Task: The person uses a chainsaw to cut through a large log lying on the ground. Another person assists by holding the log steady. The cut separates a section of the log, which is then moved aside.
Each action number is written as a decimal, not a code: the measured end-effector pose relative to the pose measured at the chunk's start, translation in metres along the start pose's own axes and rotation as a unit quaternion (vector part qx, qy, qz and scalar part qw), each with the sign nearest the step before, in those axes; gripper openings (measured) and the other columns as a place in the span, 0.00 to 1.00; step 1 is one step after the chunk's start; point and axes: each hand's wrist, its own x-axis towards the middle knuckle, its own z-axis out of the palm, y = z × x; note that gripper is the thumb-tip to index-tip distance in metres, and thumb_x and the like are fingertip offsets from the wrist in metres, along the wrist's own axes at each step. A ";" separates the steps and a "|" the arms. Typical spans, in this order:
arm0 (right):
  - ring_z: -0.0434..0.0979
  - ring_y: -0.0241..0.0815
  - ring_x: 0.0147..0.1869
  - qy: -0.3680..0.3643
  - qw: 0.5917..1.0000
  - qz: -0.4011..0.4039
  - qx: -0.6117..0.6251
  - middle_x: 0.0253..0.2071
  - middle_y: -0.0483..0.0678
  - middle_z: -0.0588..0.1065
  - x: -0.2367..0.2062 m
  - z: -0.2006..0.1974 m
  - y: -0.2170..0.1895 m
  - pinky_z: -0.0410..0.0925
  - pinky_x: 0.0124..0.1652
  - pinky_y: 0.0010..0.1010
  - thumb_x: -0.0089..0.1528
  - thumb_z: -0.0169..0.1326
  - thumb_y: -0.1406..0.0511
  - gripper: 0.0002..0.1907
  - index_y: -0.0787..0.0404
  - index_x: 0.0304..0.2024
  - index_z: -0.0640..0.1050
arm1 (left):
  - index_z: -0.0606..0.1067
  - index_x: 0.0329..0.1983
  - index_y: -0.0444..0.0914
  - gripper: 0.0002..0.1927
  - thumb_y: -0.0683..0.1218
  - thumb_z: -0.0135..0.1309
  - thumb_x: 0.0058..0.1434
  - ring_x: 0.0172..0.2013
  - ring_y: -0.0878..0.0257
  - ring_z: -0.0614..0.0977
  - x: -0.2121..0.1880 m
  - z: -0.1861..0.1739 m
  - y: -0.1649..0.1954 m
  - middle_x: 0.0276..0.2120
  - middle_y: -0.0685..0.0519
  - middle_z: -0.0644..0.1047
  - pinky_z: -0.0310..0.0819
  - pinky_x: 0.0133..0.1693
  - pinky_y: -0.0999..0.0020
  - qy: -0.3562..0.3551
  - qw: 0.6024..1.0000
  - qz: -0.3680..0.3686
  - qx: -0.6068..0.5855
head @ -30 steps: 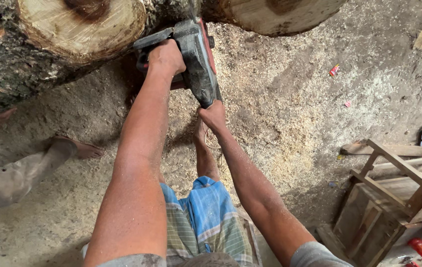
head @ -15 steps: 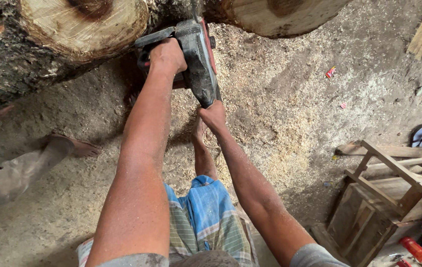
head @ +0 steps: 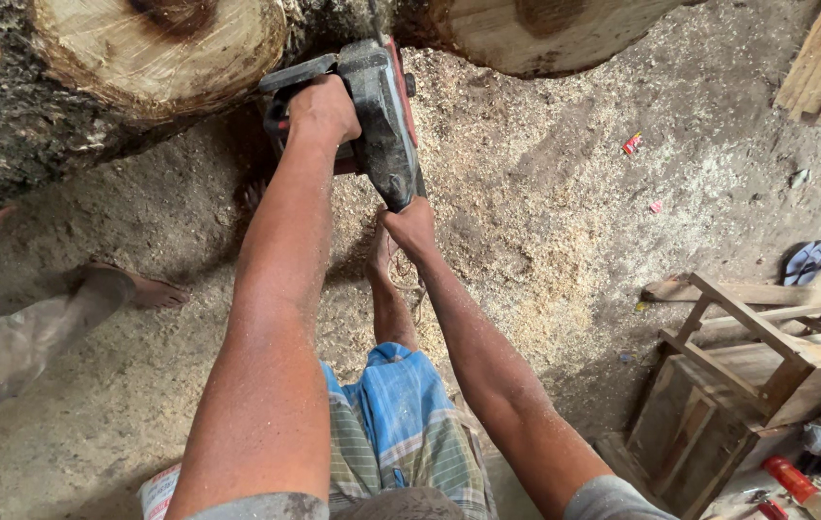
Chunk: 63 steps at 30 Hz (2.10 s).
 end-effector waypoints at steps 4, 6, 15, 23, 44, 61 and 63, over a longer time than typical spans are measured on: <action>0.78 0.40 0.27 -0.002 1.000 0.012 -0.011 0.26 0.49 0.78 0.000 -0.001 -0.001 0.71 0.28 0.34 0.50 0.59 0.64 0.10 0.66 0.28 0.78 | 0.76 0.52 0.29 0.26 0.39 0.61 0.46 0.47 0.44 0.84 0.001 -0.001 -0.001 0.45 0.34 0.81 0.79 0.48 0.54 -0.004 1.000 0.005 0.007; 0.77 0.39 0.26 0.003 1.000 0.013 -0.012 0.26 0.50 0.78 -0.001 -0.001 -0.002 0.70 0.28 0.34 0.51 0.60 0.63 0.11 0.67 0.27 0.78 | 0.75 0.53 0.30 0.28 0.39 0.62 0.45 0.48 0.44 0.83 0.000 -0.002 -0.001 0.45 0.34 0.81 0.79 0.47 0.53 0.011 1.000 0.013 -0.001; 0.75 0.37 0.25 -0.007 1.000 0.020 -0.002 0.24 0.47 0.77 -0.007 -0.003 -0.011 0.68 0.27 0.32 0.51 0.60 0.62 0.11 0.66 0.28 0.78 | 0.77 0.53 0.29 0.27 0.40 0.62 0.47 0.50 0.45 0.84 -0.001 -0.006 -0.003 0.48 0.35 0.81 0.79 0.50 0.56 -0.016 1.000 0.005 -0.002; 0.74 0.37 0.25 -0.011 0.999 0.034 0.015 0.25 0.47 0.76 -0.004 -0.001 -0.010 0.70 0.26 0.31 0.49 0.61 0.65 0.10 0.66 0.29 0.77 | 0.74 0.56 0.26 0.30 0.40 0.60 0.47 0.45 0.46 0.86 -0.001 -0.011 0.000 0.44 0.34 0.82 0.81 0.46 0.58 -0.023 1.000 0.005 0.011; 0.75 0.38 0.24 0.015 0.998 0.050 -0.021 0.24 0.49 0.78 -0.001 -0.002 -0.007 0.69 0.26 0.33 0.50 0.62 0.61 0.13 0.67 0.26 0.77 | 0.76 0.53 0.30 0.28 0.41 0.63 0.46 0.48 0.45 0.84 -0.003 -0.021 0.001 0.46 0.35 0.81 0.79 0.49 0.57 -0.020 1.000 0.007 -0.002; 0.71 0.37 0.22 -0.012 0.998 0.059 0.010 0.23 0.47 0.75 -0.009 -0.008 -0.023 0.66 0.23 0.32 0.51 0.61 0.65 0.10 0.66 0.26 0.76 | 0.76 0.55 0.27 0.28 0.40 0.59 0.48 0.48 0.45 0.85 -0.003 -0.023 0.003 0.47 0.33 0.81 0.80 0.48 0.58 -0.037 0.999 0.007 0.019; 0.72 0.36 0.22 -0.008 0.998 0.058 0.005 0.23 0.47 0.75 -0.009 -0.008 -0.022 0.66 0.23 0.31 0.51 0.61 0.64 0.10 0.66 0.26 0.76 | 0.74 0.55 0.25 0.30 0.40 0.60 0.47 0.48 0.45 0.84 -0.002 -0.023 0.003 0.46 0.32 0.80 0.80 0.47 0.58 -0.018 1.000 0.012 0.019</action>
